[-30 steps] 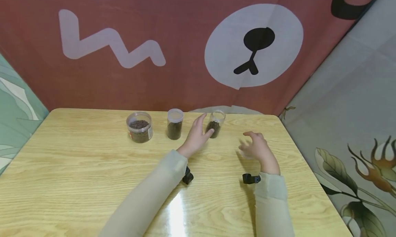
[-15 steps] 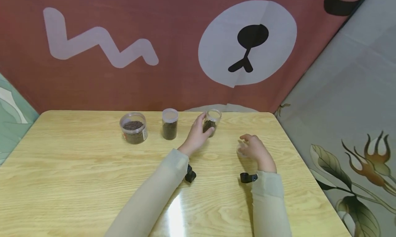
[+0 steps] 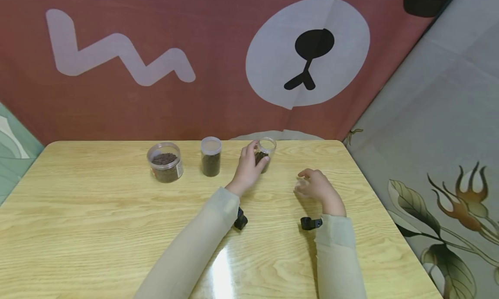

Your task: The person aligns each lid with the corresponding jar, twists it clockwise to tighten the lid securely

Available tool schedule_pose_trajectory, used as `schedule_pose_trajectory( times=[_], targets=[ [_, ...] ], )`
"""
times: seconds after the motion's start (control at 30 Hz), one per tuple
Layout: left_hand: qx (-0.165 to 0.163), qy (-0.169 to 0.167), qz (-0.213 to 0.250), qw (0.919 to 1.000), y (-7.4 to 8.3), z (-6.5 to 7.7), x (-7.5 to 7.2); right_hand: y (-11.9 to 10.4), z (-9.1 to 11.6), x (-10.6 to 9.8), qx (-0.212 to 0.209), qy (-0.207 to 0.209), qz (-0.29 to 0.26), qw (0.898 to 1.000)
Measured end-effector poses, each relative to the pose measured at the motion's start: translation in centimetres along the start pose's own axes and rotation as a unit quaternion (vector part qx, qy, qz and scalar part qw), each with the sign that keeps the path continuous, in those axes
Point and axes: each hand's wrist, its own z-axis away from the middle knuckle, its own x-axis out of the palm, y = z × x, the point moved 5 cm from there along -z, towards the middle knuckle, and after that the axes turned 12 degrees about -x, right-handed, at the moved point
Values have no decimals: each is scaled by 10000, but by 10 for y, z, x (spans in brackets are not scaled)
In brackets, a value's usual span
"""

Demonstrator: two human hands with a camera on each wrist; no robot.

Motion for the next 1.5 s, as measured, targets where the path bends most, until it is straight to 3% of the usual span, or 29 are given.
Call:
schedule_pose_trajectory(
  times=[0.2, 0.97, 1.5],
  targets=[
    [170, 234, -107, 9995, 1, -1, 0, 0, -1, 2, -91, 44, 32, 9999],
    [311, 424, -208, 9984, -4, -4, 2, -3, -1, -2, 48, 139, 133, 9998],
    [267, -135, 169, 9994, -2, -5, 1, -2, 1, -6, 13, 281, -199, 9994]
  ],
)
